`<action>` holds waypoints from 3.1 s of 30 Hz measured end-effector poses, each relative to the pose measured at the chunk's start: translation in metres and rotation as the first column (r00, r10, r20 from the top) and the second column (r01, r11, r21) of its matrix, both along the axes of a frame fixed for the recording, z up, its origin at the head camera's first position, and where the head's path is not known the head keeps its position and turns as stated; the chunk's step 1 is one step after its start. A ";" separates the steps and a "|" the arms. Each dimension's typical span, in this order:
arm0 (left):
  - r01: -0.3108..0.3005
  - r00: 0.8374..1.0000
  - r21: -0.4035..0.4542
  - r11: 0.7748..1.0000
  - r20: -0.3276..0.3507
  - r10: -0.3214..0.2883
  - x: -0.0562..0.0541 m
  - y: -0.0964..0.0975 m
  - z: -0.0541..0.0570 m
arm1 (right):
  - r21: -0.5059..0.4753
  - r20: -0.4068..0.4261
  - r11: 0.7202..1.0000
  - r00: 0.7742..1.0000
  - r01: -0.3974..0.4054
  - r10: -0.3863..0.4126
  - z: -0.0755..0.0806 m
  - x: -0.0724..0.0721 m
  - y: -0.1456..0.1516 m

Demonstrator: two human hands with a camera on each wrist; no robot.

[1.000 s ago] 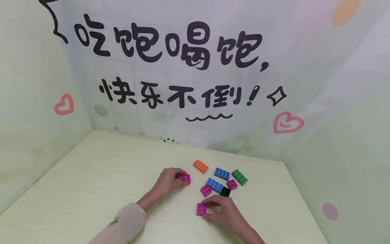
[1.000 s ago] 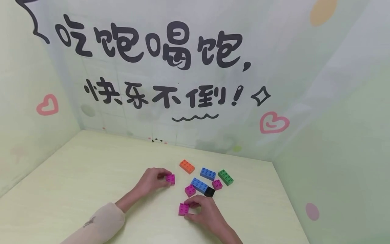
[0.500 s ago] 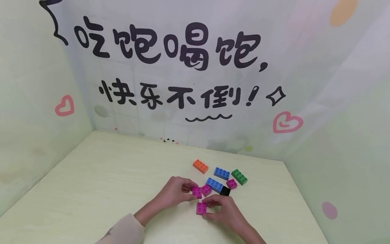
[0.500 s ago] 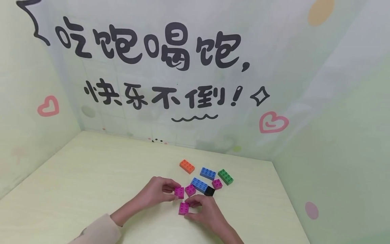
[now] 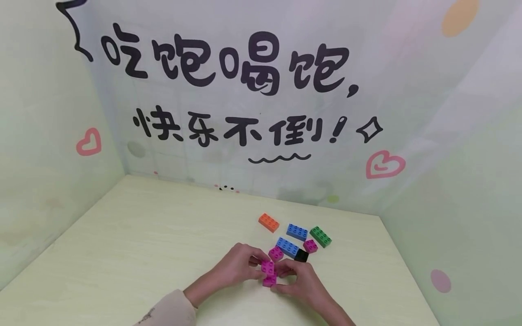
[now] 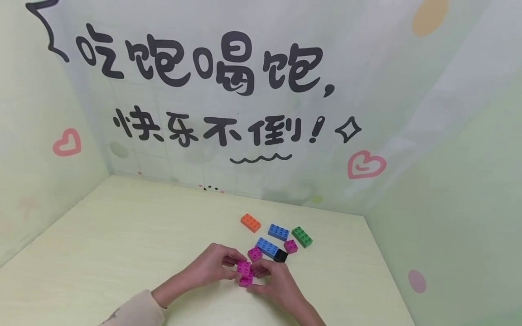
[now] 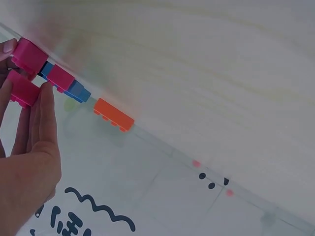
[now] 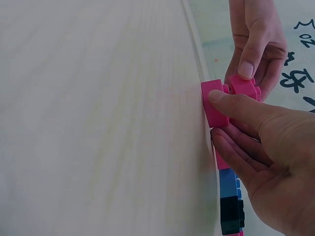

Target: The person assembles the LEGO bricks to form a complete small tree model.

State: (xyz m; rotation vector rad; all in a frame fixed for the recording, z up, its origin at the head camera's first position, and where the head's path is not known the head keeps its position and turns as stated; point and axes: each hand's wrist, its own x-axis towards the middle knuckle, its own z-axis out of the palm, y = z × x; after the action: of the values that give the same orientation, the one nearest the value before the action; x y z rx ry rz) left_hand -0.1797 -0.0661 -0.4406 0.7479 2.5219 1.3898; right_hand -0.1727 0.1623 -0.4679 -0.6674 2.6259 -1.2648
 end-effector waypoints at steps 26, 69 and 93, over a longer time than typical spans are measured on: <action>0.054 0.994 -0.134 0.989 -0.084 -0.066 0.004 0.014 -0.003 | -0.004 -0.057 1.000 0.998 0.001 -0.001 -0.004 0.006 0.000; -0.059 0.980 0.186 0.981 0.198 0.021 0.005 0.013 -0.016 | -0.271 0.216 0.960 0.976 0.067 -0.007 0.001 0.005 0.012; -0.039 0.973 0.197 0.980 0.229 -0.007 0.000 0.017 -0.018 | -0.259 0.165 0.966 0.986 0.006 0.038 0.001 0.000 0.013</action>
State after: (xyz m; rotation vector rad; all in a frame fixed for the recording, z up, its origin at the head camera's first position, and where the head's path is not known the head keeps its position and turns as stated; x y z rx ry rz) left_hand -0.1798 -0.0491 -0.4590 0.5615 2.2417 1.6502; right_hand -0.1723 0.1751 -0.4669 -0.5869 2.3391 -1.6013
